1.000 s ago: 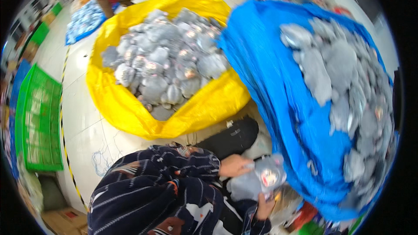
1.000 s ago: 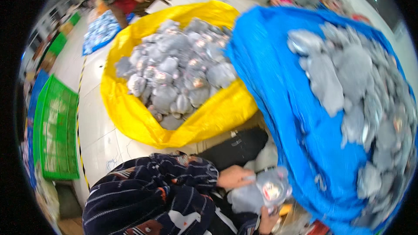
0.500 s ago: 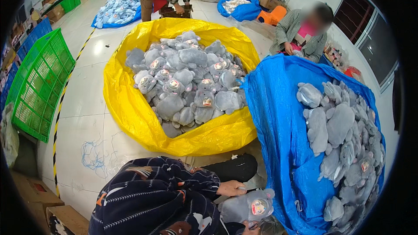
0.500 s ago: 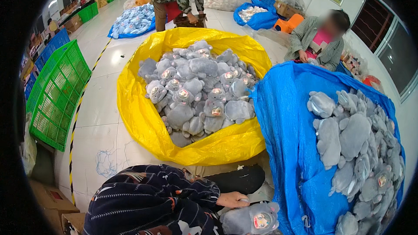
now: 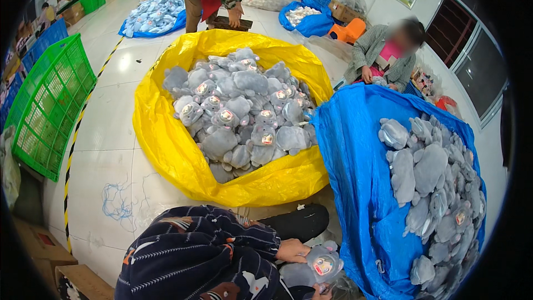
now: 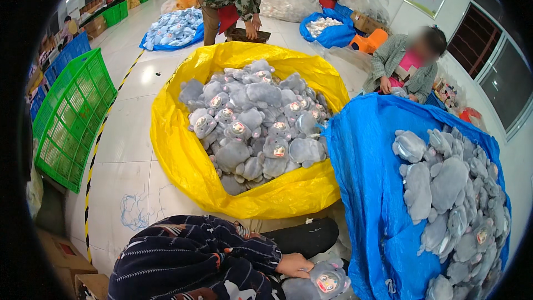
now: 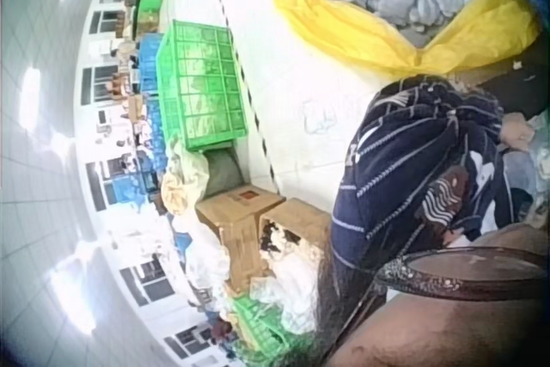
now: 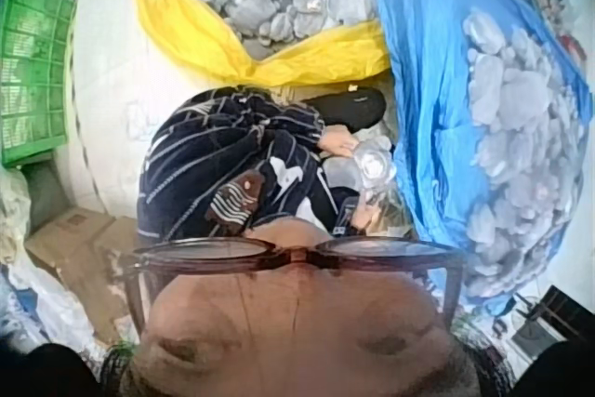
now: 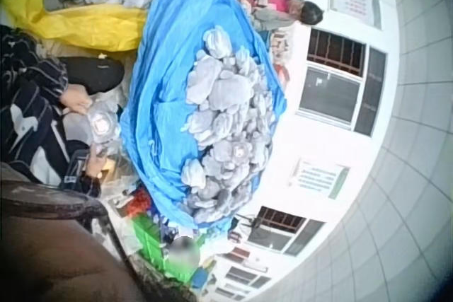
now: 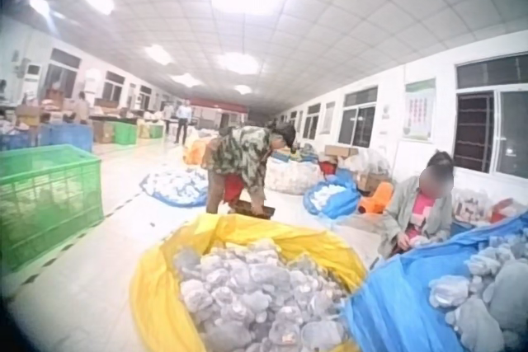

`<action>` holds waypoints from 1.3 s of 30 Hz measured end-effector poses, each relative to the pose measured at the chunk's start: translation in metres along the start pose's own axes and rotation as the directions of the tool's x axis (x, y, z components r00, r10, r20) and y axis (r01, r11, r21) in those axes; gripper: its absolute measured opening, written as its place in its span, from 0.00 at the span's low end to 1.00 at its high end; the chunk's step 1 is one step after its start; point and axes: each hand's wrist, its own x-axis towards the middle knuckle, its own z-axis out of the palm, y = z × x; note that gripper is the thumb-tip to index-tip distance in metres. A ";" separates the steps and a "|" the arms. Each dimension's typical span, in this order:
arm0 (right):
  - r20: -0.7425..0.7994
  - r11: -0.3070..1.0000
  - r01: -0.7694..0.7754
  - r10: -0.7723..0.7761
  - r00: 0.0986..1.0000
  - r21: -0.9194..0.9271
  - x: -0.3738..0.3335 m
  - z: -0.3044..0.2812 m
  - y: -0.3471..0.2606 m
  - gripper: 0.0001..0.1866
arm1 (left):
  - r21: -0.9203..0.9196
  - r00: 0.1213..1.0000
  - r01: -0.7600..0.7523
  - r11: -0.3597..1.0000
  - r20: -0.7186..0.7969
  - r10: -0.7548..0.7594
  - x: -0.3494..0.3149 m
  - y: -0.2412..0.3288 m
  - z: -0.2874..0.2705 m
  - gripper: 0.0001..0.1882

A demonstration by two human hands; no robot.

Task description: The person sits on the floor and stuffs white filling into gray bear-shaped plush toys using a small tool. They repeatedly open the toy, insert filling, and close the opening, then place the finished toy into a large blue bag.

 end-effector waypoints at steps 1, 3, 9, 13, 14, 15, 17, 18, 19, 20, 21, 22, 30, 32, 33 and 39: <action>0.001 1.000 -0.001 0.001 1.000 -0.005 -0.001 0.000 0.000 0.35 | 0.018 0.999 0.033 0.999 0.013 -0.033 -0.001 0.002 -0.003 0.15; 0.004 1.000 0.004 -0.004 1.000 -0.015 -0.001 0.000 0.000 0.36 | 0.053 0.994 0.100 0.994 0.033 -0.102 -0.003 0.005 -0.008 0.16; -0.044 0.995 0.069 -0.066 0.997 0.076 -0.001 -0.003 -0.011 0.38 | -0.602 0.913 0.344 0.720 0.035 -0.407 -0.010 -0.016 0.010 0.17; 0.041 0.961 0.035 -0.048 0.998 0.274 0.024 0.010 0.047 0.28 | -0.392 0.988 0.136 0.910 -0.014 -0.154 -0.010 -0.016 0.017 0.14; 0.047 0.948 -0.004 -0.011 0.999 0.320 0.008 0.012 0.068 0.25 | -0.419 0.988 0.134 0.898 -0.016 -0.155 -0.017 -0.020 0.014 0.14; 0.069 0.859 -0.116 0.095 0.993 0.498 -0.001 0.017 0.032 0.26 | -0.386 0.966 0.248 0.888 0.031 -0.256 -0.021 -0.007 -0.002 0.13; 0.054 0.867 -0.101 0.086 0.995 0.489 -0.003 0.013 0.005 0.23 | -0.324 0.959 0.134 0.937 -0.195 -0.204 -0.027 -0.007 -0.009 0.16; 0.041 0.919 -0.051 0.038 0.998 0.391 -0.005 0.003 -0.021 0.25 | -0.280 0.943 0.224 0.933 -0.178 -0.280 -0.027 0.005 -0.021 0.14; 0.026 0.892 -0.009 -0.003 1.000 0.451 -0.003 0.002 -0.032 0.20 | -0.433 0.843 0.460 0.775 -0.061 -0.534 -0.026 0.016 -0.034 0.14; 0.008 0.864 0.040 -0.050 0.999 0.502 -0.007 0.001 -0.034 0.16 | -0.512 0.776 0.554 0.656 0.032 -0.630 -0.025 0.022 -0.040 0.11; 0.068 0.839 -0.024 -0.015 0.998 0.543 -0.005 -0.007 -0.045 0.14 | -0.671 0.796 0.487 0.559 0.077 -0.601 -0.029 0.015 -0.041 0.10; 0.131 0.806 -0.071 -0.008 0.991 0.587 -0.006 -0.012 -0.052 0.12 | -0.802 0.808 0.412 0.432 0.102 -0.580 -0.031 0.011 -0.037 0.09; -0.185 0.886 0.025 0.069 0.980 0.462 0.008 -0.015 -0.036 0.12 | -0.810 0.854 0.426 0.402 0.214 -0.474 0.003 0.019 0.002 0.14; -0.171 0.915 0.002 0.073 0.983 0.402 0.015 -0.009 -0.027 0.13 | -0.772 0.842 0.409 0.487 0.114 -0.527 0.005 0.018 -0.004 0.11; -0.186 0.918 0.038 0.040 0.982 0.395 0.021 0.000 -0.018 0.13 | -0.706 0.826 0.423 0.568 0.042 -0.563 0.006 0.026 -0.014 0.10; 0.310 0.395 -0.412 0.298 0.903 0.821 0.006 -0.005 0.000 0.16 | -0.632 0.828 0.482 0.607 0.102 -0.551 0.011 0.025 -0.017 0.14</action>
